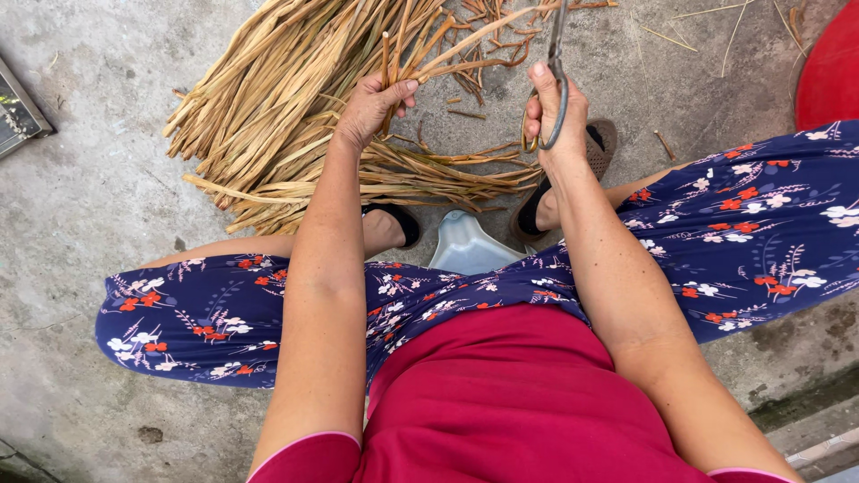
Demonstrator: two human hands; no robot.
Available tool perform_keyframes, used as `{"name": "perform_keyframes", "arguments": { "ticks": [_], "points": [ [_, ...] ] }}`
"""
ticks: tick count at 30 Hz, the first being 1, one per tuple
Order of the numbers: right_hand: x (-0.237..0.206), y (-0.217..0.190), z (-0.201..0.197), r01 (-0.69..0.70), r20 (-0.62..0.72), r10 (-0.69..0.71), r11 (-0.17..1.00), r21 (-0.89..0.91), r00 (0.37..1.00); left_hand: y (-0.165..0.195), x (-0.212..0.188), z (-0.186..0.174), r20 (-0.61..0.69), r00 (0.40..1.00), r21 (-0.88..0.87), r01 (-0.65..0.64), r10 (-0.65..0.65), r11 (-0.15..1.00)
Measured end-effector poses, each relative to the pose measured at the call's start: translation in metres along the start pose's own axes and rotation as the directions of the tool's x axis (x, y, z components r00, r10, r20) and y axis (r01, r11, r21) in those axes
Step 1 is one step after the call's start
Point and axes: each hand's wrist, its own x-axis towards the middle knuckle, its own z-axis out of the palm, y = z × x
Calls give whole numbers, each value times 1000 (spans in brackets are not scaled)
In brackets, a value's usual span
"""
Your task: The person sits on a small stool and uses shears to cut a bundle of dried sticks into shorter pieces. The cut pieces fall onto the floor beside the bundle. The person repeatedly selects sticks from the bundle, cuts them, and places the shears down briefly before continuing.
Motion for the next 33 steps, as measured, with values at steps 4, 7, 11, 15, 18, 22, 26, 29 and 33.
{"name": "perform_keyframes", "arguments": {
  "ticks": [4, 7, 11, 15, 18, 22, 26, 29, 33],
  "points": [
    [-3, 5, 0, 60, -75, -63, 997, -45, 995, 2, 0, 0, -65, 998, -62, 7, -11, 998],
    [-14, 18, 6, -59, -76, 53, 995, -86, 996, 4, 0, -1, -90, 996, -93, -3, -5, 996],
    [-21, 33, 18, -296, 59, 307, 943, -153, 950, 5, -2, -3, -88, 996, -105, -5, -5, 994],
    [-6, 33, 21, -324, 120, 357, 918, -229, 926, 3, -3, -5, -60, 998, -120, -13, 6, 993],
    [3, 35, 13, -285, 138, 307, 945, -159, 942, 0, -3, -6, -39, 999, -130, -6, 1, 991],
    [11, 45, 1, -221, 47, 226, 971, -93, 973, -1, -1, -2, -33, 999, -113, -7, 3, 994],
    [24, 46, -9, 68, -213, -80, 996, -63, 974, -2, 3, 23, -30, 995, 87, 100, -98, 991],
    [29, 45, -14, 261, -287, -291, 955, -139, 913, -12, -2, 53, 14, 985, 603, 129, -171, 787],
    [24, 59, -4, 415, 66, -522, 590, -692, 851, -35, -9, 74, 120, 929, 949, -3, -349, 315]
  ]
}}
